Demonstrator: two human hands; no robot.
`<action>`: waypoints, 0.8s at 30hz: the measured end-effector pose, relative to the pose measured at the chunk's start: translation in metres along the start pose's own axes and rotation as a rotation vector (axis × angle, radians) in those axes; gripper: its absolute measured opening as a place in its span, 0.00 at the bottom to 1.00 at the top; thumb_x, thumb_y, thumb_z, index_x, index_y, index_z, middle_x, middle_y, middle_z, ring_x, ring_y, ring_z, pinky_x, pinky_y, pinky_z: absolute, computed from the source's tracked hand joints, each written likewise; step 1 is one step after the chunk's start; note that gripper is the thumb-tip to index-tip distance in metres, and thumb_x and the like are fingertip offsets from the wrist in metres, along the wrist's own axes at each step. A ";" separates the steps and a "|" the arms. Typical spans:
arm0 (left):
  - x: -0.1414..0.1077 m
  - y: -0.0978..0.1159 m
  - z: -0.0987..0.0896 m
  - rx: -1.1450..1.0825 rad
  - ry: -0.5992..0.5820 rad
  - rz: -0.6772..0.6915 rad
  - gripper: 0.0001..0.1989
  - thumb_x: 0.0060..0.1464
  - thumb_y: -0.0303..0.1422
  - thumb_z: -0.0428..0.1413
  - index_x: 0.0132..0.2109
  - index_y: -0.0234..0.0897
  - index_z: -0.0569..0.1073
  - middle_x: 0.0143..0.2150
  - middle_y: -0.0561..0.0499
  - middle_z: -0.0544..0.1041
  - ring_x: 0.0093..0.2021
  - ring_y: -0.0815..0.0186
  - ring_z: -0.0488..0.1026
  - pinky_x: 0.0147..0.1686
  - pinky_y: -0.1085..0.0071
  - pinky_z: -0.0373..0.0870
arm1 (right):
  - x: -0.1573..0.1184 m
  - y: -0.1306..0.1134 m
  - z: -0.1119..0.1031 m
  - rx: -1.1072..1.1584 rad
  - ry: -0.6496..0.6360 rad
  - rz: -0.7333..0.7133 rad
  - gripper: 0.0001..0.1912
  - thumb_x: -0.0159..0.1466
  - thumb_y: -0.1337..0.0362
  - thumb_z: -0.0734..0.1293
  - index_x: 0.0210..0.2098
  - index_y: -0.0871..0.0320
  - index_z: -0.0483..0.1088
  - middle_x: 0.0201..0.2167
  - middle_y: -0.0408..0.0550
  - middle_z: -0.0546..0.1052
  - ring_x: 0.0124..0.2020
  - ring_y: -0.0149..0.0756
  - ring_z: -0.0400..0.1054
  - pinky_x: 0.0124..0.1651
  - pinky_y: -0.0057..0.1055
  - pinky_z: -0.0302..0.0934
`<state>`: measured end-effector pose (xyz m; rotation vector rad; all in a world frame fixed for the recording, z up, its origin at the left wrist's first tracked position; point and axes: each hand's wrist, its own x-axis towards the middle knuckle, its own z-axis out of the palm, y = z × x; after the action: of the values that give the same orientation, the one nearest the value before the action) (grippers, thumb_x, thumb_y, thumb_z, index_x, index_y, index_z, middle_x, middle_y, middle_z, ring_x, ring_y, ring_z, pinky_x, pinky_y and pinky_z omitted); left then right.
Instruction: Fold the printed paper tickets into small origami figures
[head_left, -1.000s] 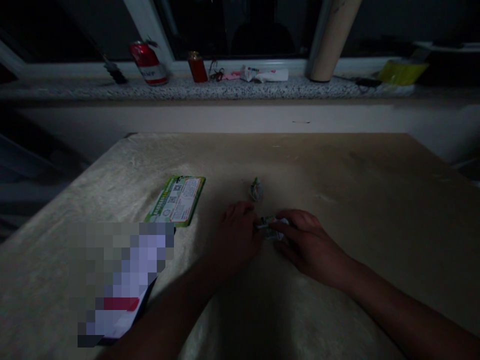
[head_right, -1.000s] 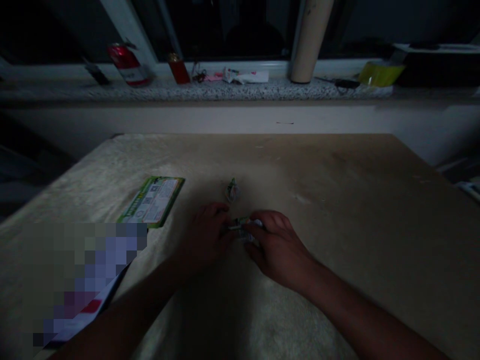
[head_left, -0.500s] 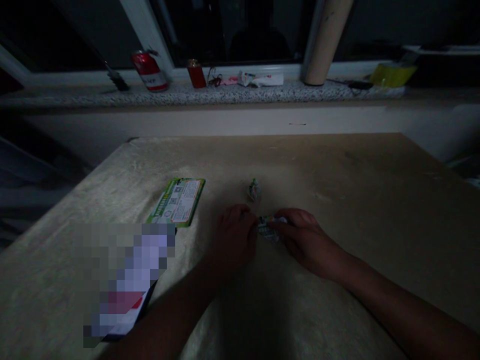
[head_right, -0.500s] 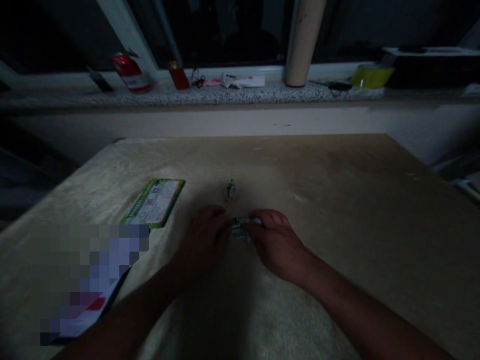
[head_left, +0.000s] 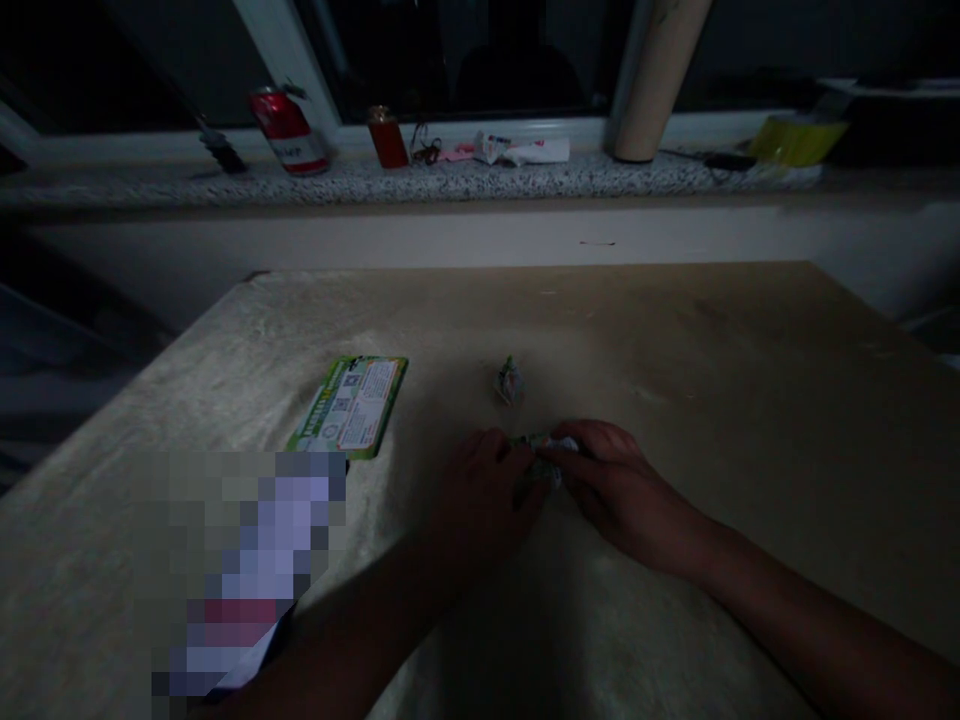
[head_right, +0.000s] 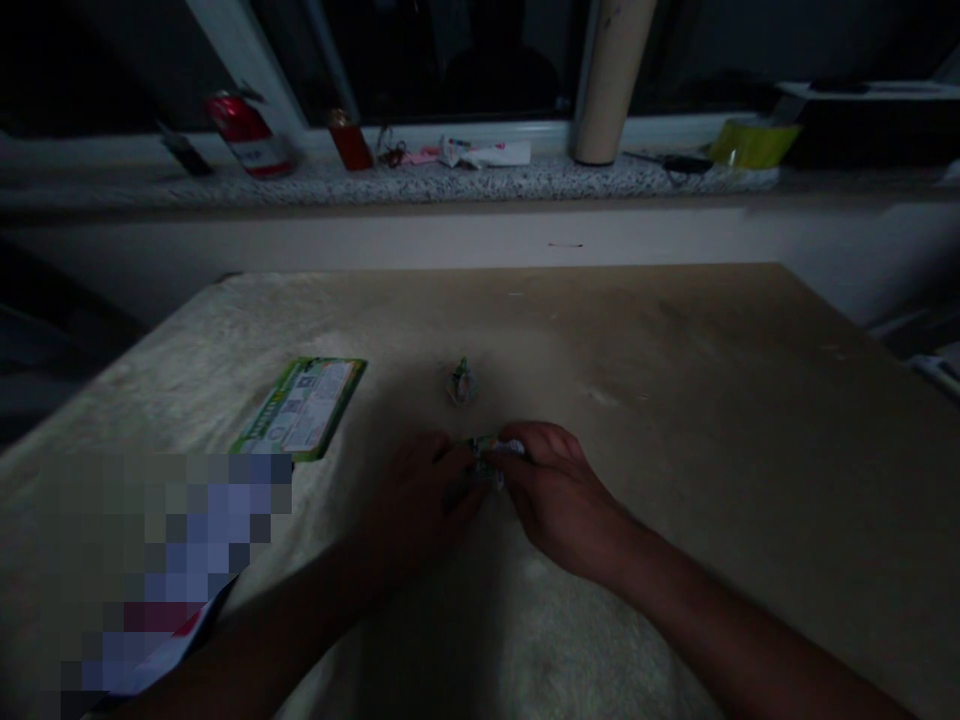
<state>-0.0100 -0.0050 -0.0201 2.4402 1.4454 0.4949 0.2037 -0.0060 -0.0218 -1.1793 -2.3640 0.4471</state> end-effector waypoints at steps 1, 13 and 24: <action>0.000 0.000 0.000 -0.003 0.001 -0.005 0.11 0.65 0.39 0.56 0.50 0.39 0.75 0.43 0.46 0.71 0.45 0.56 0.68 0.49 0.56 0.69 | 0.000 0.000 0.000 -0.004 -0.002 -0.001 0.24 0.69 0.71 0.62 0.62 0.50 0.70 0.55 0.53 0.74 0.57 0.47 0.66 0.59 0.48 0.62; 0.001 0.002 -0.001 -0.023 0.015 -0.121 0.24 0.53 0.50 0.64 0.49 0.38 0.75 0.49 0.43 0.69 0.49 0.52 0.69 0.51 0.52 0.69 | -0.001 0.001 -0.002 -0.013 -0.015 -0.016 0.25 0.69 0.71 0.63 0.63 0.48 0.69 0.56 0.54 0.73 0.57 0.48 0.66 0.59 0.50 0.63; 0.021 0.000 -0.017 -0.065 -0.112 -0.242 0.17 0.52 0.46 0.66 0.40 0.38 0.77 0.43 0.47 0.73 0.45 0.55 0.73 0.46 0.59 0.69 | -0.002 0.002 -0.001 -0.026 -0.017 -0.027 0.24 0.70 0.71 0.61 0.63 0.49 0.69 0.57 0.54 0.72 0.58 0.47 0.66 0.59 0.49 0.62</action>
<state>-0.0081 0.0141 -0.0014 2.1671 1.6217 0.3411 0.2067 -0.0069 -0.0220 -1.1584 -2.4040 0.4204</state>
